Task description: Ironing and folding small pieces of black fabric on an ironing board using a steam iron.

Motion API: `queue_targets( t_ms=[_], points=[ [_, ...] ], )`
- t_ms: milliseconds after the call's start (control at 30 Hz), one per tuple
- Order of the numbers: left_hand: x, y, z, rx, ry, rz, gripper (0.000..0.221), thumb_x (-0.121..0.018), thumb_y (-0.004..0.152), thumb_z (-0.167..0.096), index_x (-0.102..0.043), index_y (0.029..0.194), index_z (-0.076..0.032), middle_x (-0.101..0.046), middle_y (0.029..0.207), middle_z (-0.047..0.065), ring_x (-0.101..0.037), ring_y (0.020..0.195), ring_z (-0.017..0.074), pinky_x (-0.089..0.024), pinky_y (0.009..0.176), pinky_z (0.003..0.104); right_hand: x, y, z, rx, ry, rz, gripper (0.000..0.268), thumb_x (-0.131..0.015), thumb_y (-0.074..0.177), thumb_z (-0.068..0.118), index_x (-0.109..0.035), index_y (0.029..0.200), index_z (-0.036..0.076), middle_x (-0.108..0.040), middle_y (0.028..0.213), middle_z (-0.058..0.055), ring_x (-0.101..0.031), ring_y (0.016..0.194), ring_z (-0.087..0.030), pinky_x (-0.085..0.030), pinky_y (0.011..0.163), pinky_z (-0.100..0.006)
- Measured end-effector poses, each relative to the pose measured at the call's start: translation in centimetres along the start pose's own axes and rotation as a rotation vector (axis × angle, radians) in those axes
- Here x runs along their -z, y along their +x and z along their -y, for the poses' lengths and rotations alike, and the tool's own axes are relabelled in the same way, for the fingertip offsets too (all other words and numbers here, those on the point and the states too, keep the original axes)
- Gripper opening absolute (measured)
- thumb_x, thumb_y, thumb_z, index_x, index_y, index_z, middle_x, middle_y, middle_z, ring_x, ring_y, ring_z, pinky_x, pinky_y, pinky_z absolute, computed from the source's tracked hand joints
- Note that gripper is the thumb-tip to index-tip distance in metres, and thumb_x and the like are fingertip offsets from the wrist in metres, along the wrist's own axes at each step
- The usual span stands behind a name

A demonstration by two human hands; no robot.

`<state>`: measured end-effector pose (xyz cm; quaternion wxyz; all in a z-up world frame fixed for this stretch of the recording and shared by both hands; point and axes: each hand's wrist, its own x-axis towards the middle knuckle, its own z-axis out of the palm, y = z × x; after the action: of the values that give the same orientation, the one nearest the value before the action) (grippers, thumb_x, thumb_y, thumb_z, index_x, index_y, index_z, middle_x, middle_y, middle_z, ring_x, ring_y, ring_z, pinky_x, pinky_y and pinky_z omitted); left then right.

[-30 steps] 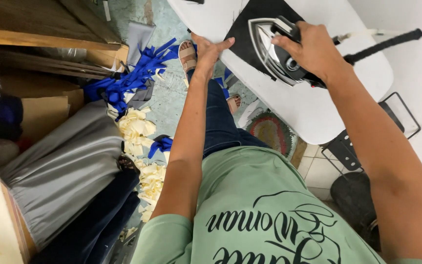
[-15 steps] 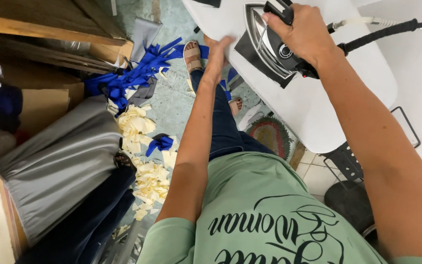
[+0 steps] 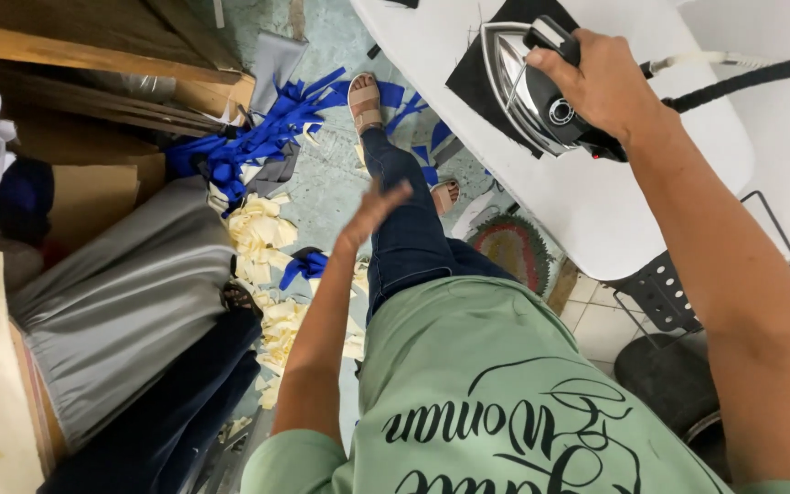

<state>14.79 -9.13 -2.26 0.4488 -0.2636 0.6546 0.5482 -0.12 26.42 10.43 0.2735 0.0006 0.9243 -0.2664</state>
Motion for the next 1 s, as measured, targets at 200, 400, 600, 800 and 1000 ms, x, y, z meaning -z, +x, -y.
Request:
queue_targets(
  t_ms=[200,400,600,800,1000],
  points=[
    [-3.6,-0.6,2.4,0.179,0.566,0.167,0.151,-0.074,0.059,-0.082,0.005,0.175,-0.027,0.011,0.182,0.016,0.002,0.167,0.0454,-0.021,0.130,0.066,-0.6,1.4,0.5,0.056,-0.030,-0.032,0.064,-0.058,0.129,0.059,-0.053,0.097,0.004,-0.050,0.071,-0.011,-0.047,0.059,-0.026,-0.038,0.056,-0.043],
    [-3.9,2.4,2.5,0.267,0.653,0.105,0.161,-0.087,0.054,-0.073,0.009,0.175,-0.030,0.009,0.178,0.025,-0.020,0.162,0.0506,-0.024,0.132,0.056,-0.5,0.6,-0.4,0.024,-0.049,-0.034,0.066,-0.058,0.129,0.061,-0.052,0.097,0.004,-0.050,0.073,-0.013,-0.049,0.061,-0.030,-0.039,0.059,-0.046],
    [-3.5,2.6,1.7,0.377,0.554,0.091,0.167,-0.094,0.050,-0.064,0.012,0.175,-0.034,0.005,0.179,0.021,-0.009,0.164,0.0490,-0.023,0.133,0.057,0.9,-4.8,-1.5,-0.123,0.025,0.016,0.061,-0.061,0.123,0.057,-0.058,0.106,-0.002,-0.065,0.089,-0.020,-0.063,0.072,-0.035,-0.047,0.058,-0.047],
    [-3.0,3.1,1.6,0.369,0.547,0.100,0.166,-0.095,0.051,-0.062,0.012,0.175,-0.035,0.006,0.179,0.022,-0.009,0.163,0.0507,-0.023,0.131,0.061,0.6,-6.6,-4.0,-0.213,0.051,0.030,0.073,-0.058,0.119,0.066,-0.057,0.103,-0.005,-0.059,0.078,-0.019,-0.058,0.066,-0.033,-0.048,0.058,-0.046],
    [-2.5,2.6,1.0,0.351,0.518,0.117,0.164,-0.095,0.053,-0.060,0.013,0.175,-0.034,0.009,0.179,0.024,-0.006,0.162,0.0540,-0.023,0.130,0.065,0.1,-3.6,-2.2,-0.125,0.003,-0.022,0.073,-0.057,0.123,0.067,-0.050,0.095,0.000,-0.052,0.076,-0.015,-0.050,0.066,-0.028,-0.039,0.056,-0.044]
  ],
)
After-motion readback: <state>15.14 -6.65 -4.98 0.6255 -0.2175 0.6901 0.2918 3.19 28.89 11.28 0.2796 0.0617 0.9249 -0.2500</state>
